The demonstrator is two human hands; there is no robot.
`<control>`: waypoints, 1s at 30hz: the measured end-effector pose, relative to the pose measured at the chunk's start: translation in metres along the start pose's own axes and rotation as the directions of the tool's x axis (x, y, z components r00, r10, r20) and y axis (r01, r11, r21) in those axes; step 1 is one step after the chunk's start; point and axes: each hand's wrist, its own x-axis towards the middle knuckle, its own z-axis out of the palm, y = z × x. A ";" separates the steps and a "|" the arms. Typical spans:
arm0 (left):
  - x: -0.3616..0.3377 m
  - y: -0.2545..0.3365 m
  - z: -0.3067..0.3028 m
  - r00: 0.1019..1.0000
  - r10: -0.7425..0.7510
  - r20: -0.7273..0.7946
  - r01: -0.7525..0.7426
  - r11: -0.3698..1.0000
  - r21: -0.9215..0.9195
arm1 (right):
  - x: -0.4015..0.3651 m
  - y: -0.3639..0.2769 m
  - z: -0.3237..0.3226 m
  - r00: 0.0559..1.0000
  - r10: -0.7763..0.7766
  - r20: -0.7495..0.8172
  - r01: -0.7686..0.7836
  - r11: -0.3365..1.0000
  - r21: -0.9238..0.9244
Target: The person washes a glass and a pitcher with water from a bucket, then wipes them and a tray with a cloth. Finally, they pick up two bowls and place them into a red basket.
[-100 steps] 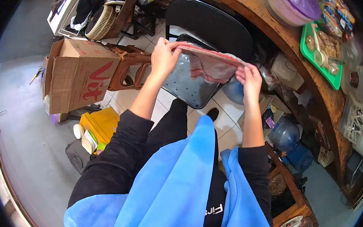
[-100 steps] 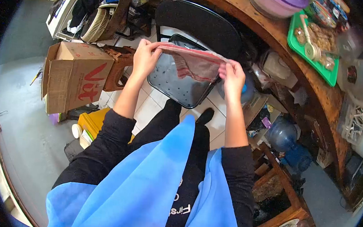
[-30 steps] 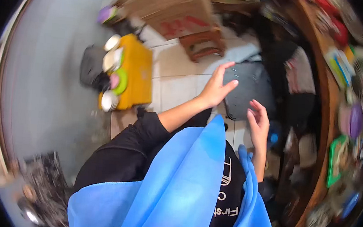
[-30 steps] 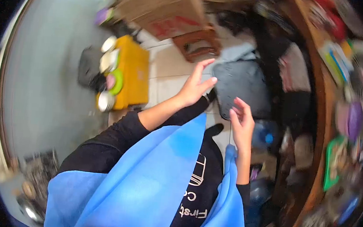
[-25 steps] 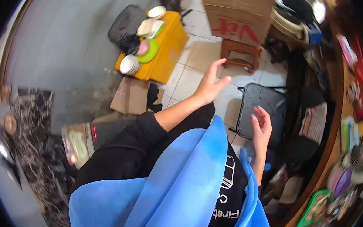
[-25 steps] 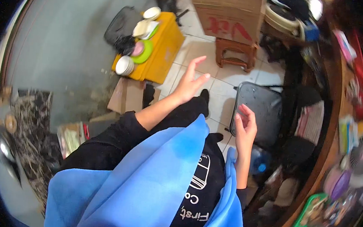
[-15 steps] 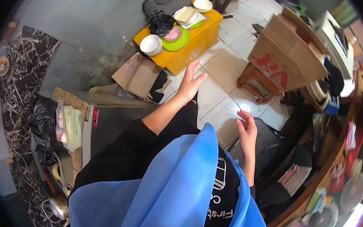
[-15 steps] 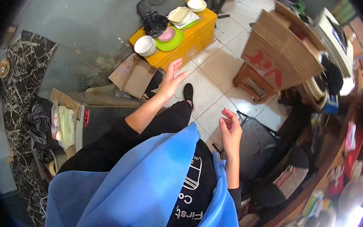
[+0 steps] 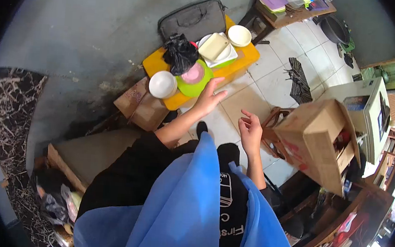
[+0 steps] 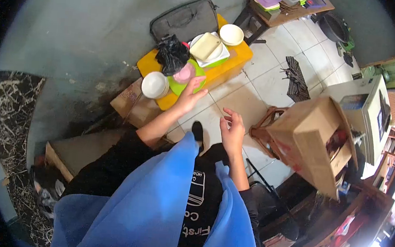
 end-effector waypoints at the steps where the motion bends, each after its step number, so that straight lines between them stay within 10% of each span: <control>1: 0.019 -0.009 0.003 0.998 -0.054 0.015 0.054 0.997 -0.047 | 0.023 -0.001 0.003 0.999 -0.038 -0.013 0.038 0.999 -0.023; 3: 0.057 -0.019 0.011 0.993 -0.115 0.008 0.115 0.988 -0.106 | 0.073 0.004 0.005 1.000 -0.008 -0.025 0.007 1.000 -0.030; 5: 0.097 -0.014 0.017 0.873 -0.487 0.026 0.474 0.834 -0.283 | 0.131 0.020 0.007 0.996 0.093 0.004 -0.092 0.993 -0.072; 11: 0.243 -0.105 0.050 0.833 -0.482 -0.272 0.442 0.875 -0.198 | 0.330 0.098 0.033 0.993 0.118 0.002 -0.118 0.993 -0.001; 13: 0.280 -0.164 0.059 0.832 -0.455 -0.319 0.375 0.884 -0.280 | 0.382 0.126 0.051 0.911 0.411 0.035 -0.411 0.894 0.179; 17: 0.345 -0.190 0.056 0.807 -0.475 -0.350 0.541 0.833 0.117 | 0.451 0.180 0.075 0.824 0.565 -0.038 -0.554 0.819 0.146; 20: 0.383 -0.201 0.047 0.812 -0.331 -0.481 0.562 0.665 0.492 | 0.481 0.222 0.089 0.913 0.387 -0.130 -0.407 0.887 -0.218; 30: 0.418 -0.237 0.017 0.840 -0.505 -0.198 0.494 0.562 0.663 | 0.538 0.260 0.076 0.907 0.349 0.234 -0.255 0.900 -0.354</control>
